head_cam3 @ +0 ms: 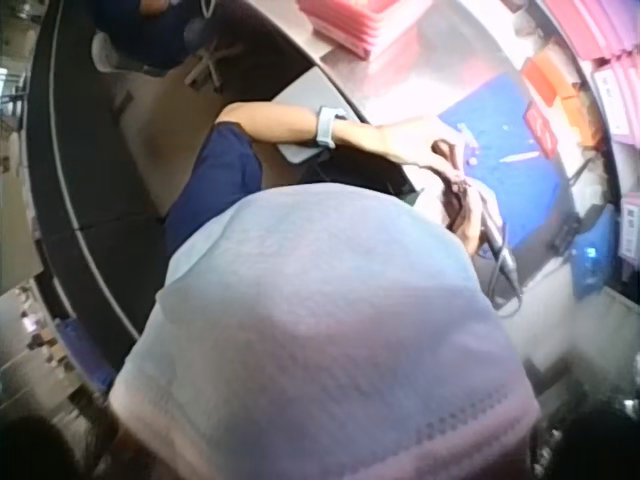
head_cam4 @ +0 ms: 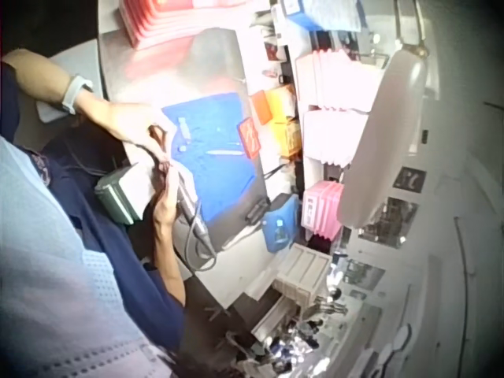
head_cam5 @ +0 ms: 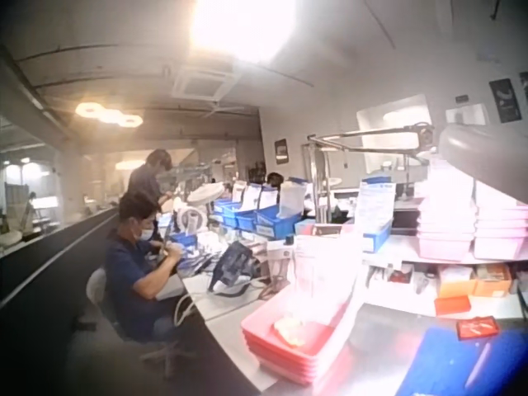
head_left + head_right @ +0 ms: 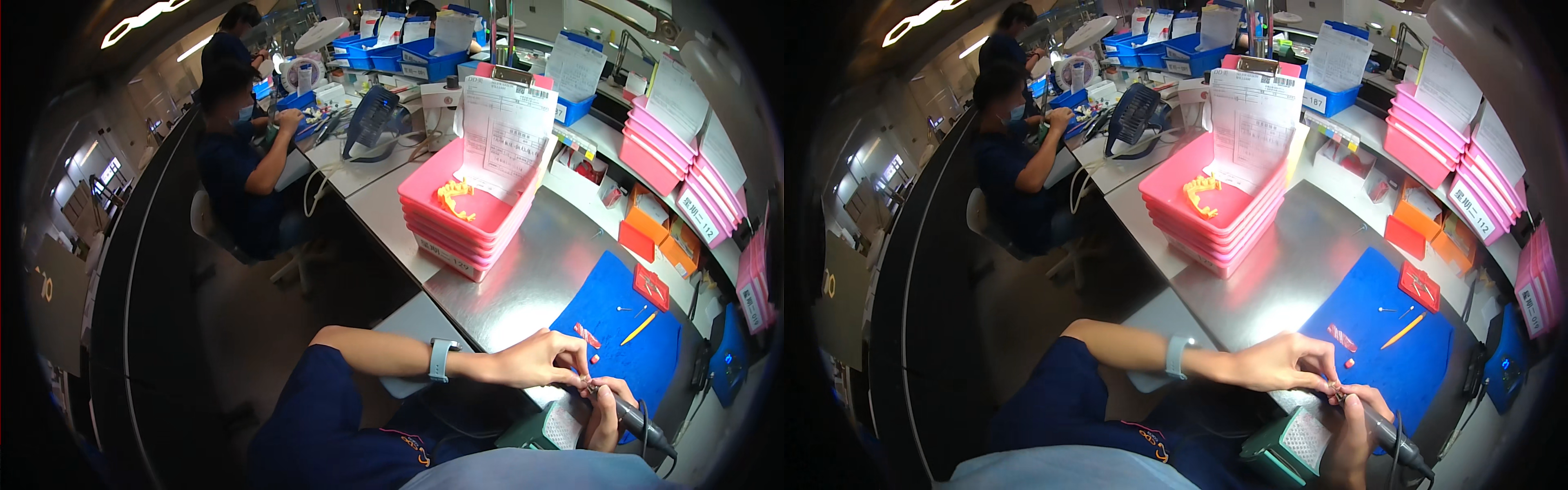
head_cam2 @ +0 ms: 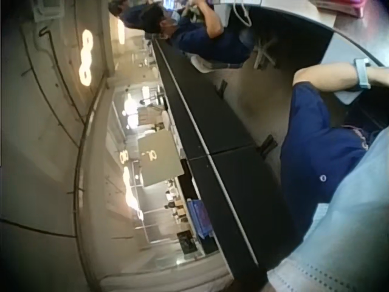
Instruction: The person paints a dental crown using a brush, grinds it with a rotary handpiece tool, and fits the dental pieces together by hand.
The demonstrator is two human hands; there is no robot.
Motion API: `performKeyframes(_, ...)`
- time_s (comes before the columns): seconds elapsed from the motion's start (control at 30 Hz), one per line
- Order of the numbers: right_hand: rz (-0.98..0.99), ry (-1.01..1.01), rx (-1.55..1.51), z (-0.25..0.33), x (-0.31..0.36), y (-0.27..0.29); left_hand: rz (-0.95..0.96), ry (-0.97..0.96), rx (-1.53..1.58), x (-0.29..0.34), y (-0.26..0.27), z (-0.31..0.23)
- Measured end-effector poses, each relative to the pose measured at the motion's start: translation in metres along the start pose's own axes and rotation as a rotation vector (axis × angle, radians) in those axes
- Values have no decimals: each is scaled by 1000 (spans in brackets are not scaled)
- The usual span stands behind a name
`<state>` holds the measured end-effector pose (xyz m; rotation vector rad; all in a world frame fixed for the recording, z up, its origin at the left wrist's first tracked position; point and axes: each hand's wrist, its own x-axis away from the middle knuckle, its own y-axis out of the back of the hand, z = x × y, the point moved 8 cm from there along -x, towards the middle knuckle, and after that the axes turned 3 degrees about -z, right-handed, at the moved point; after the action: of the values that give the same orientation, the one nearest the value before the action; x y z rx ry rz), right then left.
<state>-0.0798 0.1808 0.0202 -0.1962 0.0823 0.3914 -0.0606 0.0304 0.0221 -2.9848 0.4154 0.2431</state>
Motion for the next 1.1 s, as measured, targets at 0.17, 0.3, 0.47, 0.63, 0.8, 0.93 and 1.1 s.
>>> performKeyframes(0.17,-44,3,-11,-5,2,5,-24,49,-24,2,-1,4)
performKeyframes(0.3,-60,-12,-27,-4,2,2,-41,71,-60,3,1,7)
performKeyframes(0.47,-43,-14,-48,-8,-2,3,-41,33,-18,4,3,7)
performKeyframes(0.63,-33,2,-27,-2,-1,3,-25,40,-4,0,1,5)
performKeyframes(0.8,-22,10,7,-7,-2,4,-28,80,-38,1,3,6)
performKeyframes(0.93,-7,-35,-45,-11,-1,5,-25,64,19,2,3,7)
performKeyframes(1.1,-2,-20,-23,-7,-1,3,-8,27,-13,2,2,5)
